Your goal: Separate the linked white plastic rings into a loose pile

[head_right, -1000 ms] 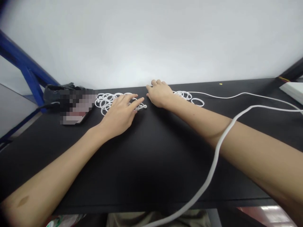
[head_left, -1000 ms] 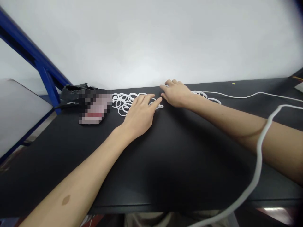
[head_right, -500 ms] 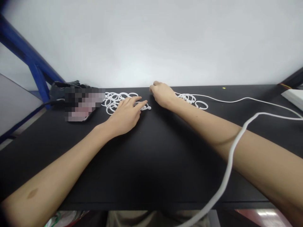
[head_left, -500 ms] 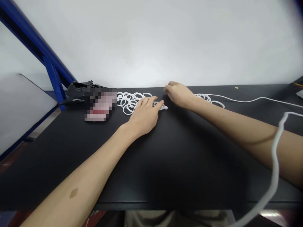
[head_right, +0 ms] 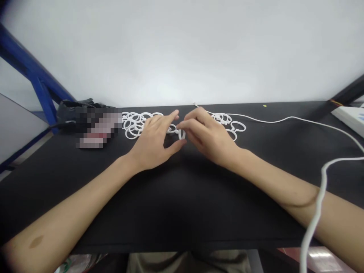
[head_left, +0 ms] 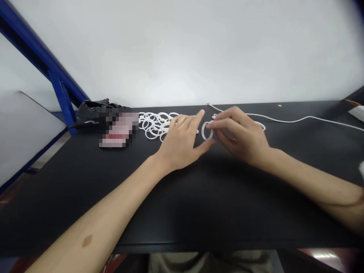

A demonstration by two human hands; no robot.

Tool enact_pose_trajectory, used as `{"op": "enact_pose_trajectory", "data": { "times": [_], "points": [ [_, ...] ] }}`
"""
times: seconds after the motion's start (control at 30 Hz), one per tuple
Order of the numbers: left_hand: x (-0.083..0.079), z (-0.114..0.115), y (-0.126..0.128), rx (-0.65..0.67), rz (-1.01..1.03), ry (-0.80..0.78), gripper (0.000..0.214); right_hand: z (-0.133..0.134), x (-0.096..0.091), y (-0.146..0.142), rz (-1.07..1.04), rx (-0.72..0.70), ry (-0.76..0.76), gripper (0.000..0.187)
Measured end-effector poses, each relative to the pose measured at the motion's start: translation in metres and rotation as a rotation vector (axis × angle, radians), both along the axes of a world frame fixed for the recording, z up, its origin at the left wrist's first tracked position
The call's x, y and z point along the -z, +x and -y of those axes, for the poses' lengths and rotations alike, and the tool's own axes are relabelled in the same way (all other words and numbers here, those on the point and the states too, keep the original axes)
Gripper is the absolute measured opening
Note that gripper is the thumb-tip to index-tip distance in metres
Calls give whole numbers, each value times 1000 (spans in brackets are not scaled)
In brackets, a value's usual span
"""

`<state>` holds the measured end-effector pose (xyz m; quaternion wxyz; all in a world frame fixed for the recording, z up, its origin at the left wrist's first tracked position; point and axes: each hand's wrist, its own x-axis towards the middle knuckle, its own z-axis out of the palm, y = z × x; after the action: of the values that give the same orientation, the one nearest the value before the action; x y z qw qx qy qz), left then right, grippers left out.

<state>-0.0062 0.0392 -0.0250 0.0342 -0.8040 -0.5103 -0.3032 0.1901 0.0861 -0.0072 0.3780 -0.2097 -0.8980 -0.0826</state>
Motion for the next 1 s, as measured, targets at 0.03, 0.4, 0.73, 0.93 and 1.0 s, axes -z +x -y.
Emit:
{"op": "enact_pose_trajectory", "data": {
  "times": [0.03,0.4,0.73,0.93,1.0],
  "points": [
    [-1,2,3,49,27,-10,59,6,2,4,1,-31,11,20],
    [2,6,12,227,95,8,33,19,8,20,-77,-21,-185,17],
    [4,10,11,248,59,15,39,20,10,21,-35,-109,-399,15],
    [2,13,14,243,43,-29,40,21,9,20,-57,-113,-398,7],
    [2,13,14,245,43,-21,41,21,9,21,-60,-119,-398,8]
  ]
}}
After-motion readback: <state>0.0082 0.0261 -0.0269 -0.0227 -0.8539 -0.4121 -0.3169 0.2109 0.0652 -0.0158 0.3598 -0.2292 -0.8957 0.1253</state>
